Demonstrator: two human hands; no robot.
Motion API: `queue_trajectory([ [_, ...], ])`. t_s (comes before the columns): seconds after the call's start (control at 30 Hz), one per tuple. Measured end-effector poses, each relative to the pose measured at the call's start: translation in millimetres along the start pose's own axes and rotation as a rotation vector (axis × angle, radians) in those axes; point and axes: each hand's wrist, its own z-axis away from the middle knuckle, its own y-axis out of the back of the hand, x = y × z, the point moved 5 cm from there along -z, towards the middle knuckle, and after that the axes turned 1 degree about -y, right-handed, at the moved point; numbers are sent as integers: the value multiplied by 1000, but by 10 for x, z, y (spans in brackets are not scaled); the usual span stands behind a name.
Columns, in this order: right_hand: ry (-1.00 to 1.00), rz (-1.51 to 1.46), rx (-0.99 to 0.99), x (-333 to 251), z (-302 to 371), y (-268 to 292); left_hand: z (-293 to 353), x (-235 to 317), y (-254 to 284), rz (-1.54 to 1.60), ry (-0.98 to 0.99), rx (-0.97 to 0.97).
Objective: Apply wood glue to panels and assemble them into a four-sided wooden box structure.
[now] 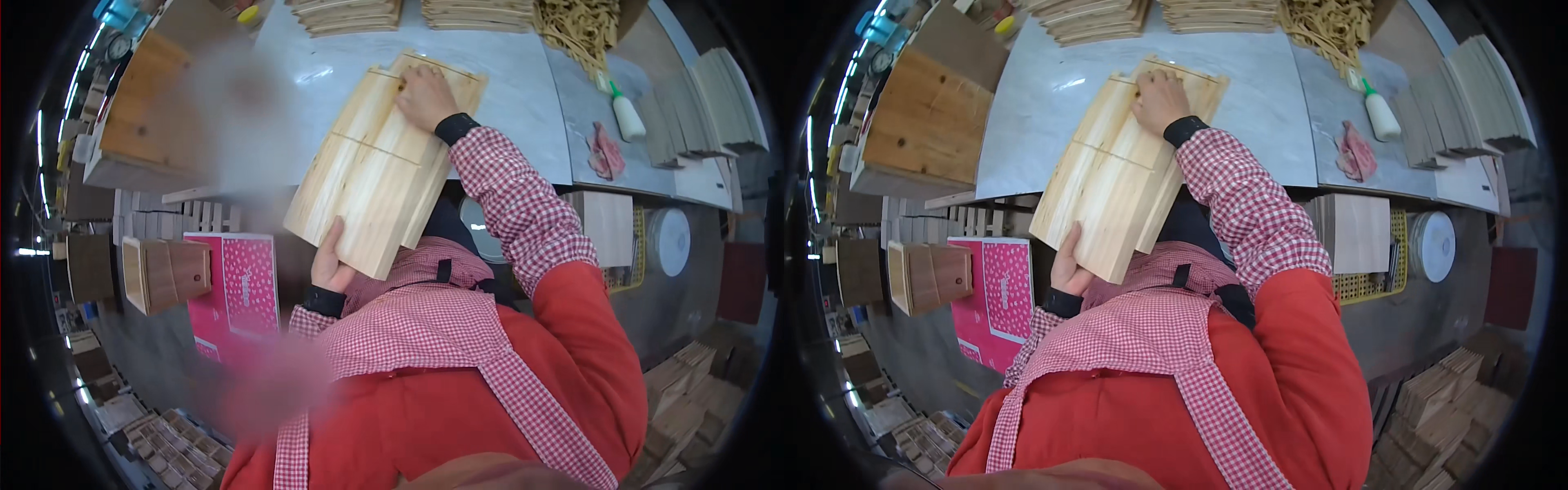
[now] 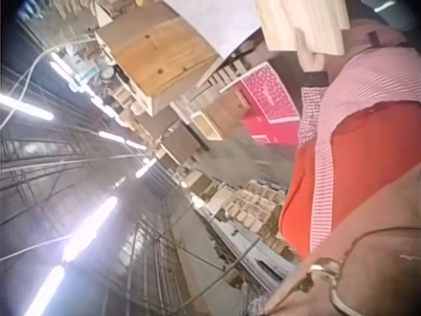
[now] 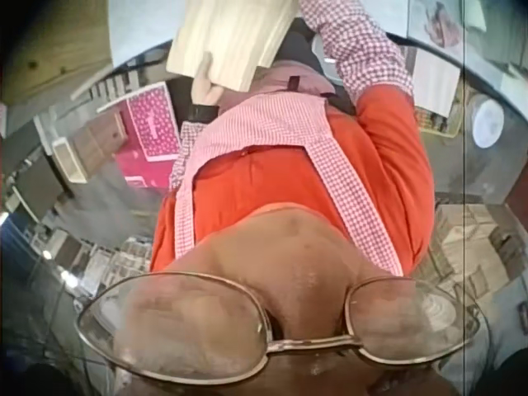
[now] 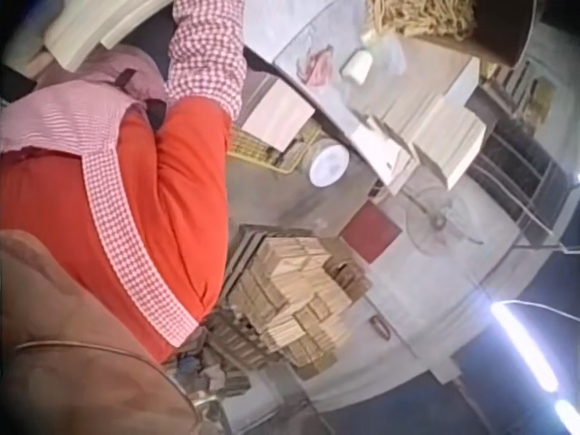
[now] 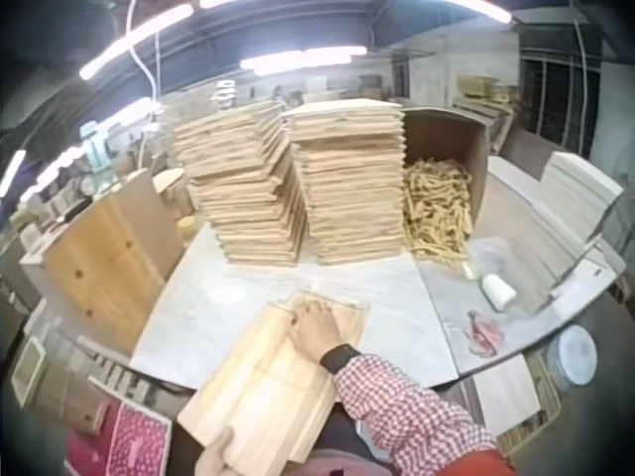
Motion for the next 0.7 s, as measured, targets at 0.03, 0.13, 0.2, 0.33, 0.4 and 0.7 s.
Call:
queue_trajectory([
  [0.03, 32, -35, -42, 58, 40, -19, -34, 25, 68, -25, -8, 17],
  [0.13, 31, -120, 118, 176, 295, 533, 74, 110, -28, -5, 61, -14],
  [0.2, -6, -90, 330, 589, 493, 931, 65, 83, -69, 31, 125, -52],
  [0.33, -305, 466, 637, 1726, 1063, 2341, 114, 138, -41, -48, 50, 37],
  [0.4, -650, 761, 609, 2321, 1342, 2744, 161, 135, -161, -25, 122, 60],
  [0.7, -729, 569, 402, 3134, 1386, 2617, 59, 156, -49, 2, 66, 63],
])
